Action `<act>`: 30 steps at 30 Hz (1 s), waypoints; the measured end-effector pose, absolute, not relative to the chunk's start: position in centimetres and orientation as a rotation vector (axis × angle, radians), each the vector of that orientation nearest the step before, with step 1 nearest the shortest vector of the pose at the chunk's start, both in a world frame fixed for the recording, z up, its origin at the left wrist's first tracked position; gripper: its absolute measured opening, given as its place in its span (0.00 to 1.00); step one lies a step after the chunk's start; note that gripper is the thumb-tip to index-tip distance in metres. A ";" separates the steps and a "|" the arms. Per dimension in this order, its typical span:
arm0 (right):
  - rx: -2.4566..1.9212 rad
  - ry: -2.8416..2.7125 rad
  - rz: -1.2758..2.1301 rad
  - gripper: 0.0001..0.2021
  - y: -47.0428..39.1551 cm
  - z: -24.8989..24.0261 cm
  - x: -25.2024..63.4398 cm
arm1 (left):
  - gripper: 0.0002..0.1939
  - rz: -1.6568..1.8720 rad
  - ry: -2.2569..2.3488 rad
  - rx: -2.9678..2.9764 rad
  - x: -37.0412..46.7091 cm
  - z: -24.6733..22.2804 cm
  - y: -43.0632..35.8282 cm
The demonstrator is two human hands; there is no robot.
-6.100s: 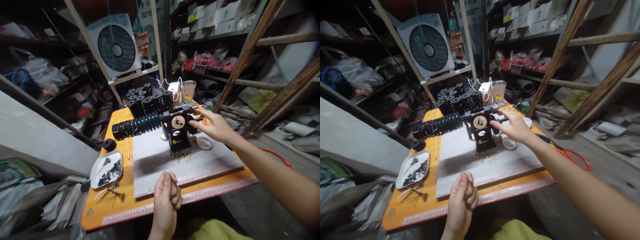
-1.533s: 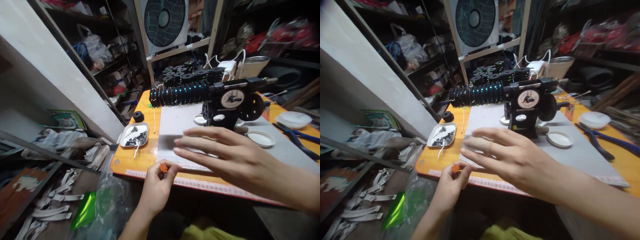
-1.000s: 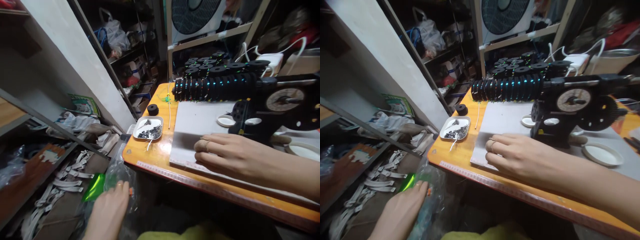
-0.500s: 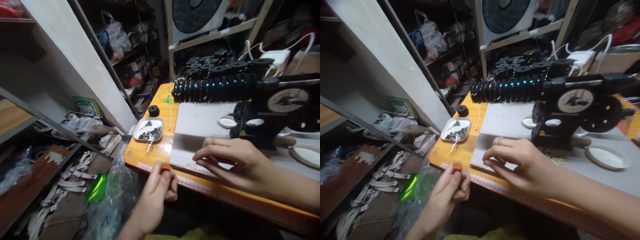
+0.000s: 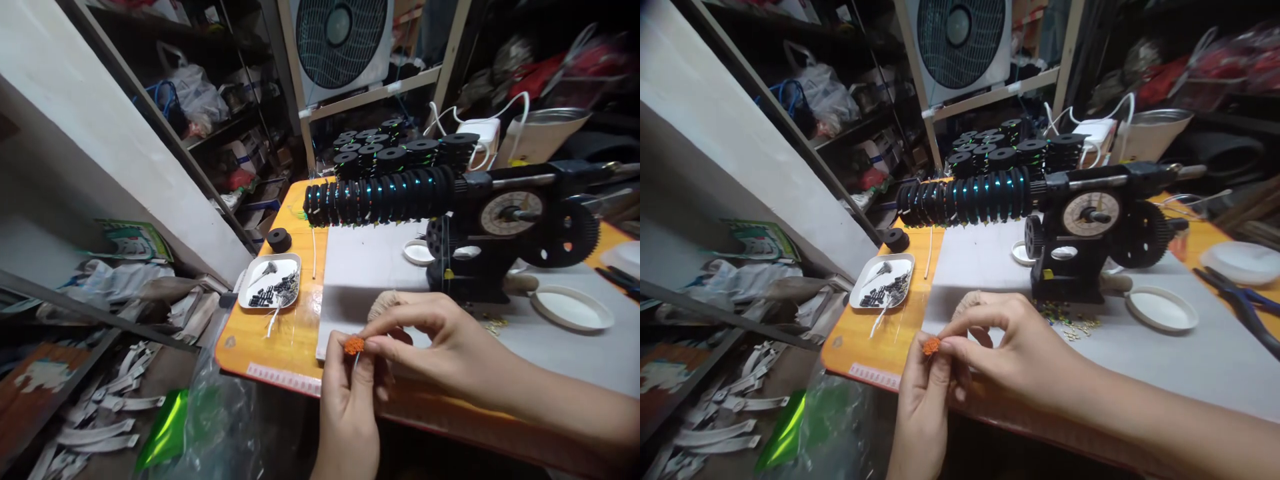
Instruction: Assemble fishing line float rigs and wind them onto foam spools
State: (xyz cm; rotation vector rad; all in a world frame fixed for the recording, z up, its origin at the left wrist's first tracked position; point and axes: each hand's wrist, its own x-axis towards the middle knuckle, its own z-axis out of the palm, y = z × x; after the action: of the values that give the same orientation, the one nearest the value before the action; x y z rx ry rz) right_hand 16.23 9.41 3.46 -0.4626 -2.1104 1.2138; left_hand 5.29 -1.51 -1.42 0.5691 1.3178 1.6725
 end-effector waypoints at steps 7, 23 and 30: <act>-0.409 -2.133 1.080 0.08 8.3 2.8 16.2 | 0.20 1.760 1.318 0.386 5.9 -2.4 -2.3; -0.439 -2.139 0.940 0.06 7.6 1.4 17.8 | 0.15 1.999 1.265 0.571 6.0 -2.6 -3.5; -0.436 -2.124 0.986 0.06 7.5 1.5 17.9 | 0.15 2.004 1.292 0.657 6.3 -2.9 -3.3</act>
State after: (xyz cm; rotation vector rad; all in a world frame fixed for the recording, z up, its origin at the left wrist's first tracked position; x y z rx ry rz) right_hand 17.87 7.47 1.51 -0.4360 -2.1238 0.9864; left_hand 6.30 -3.32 -2.93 0.6573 1.2921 2.0041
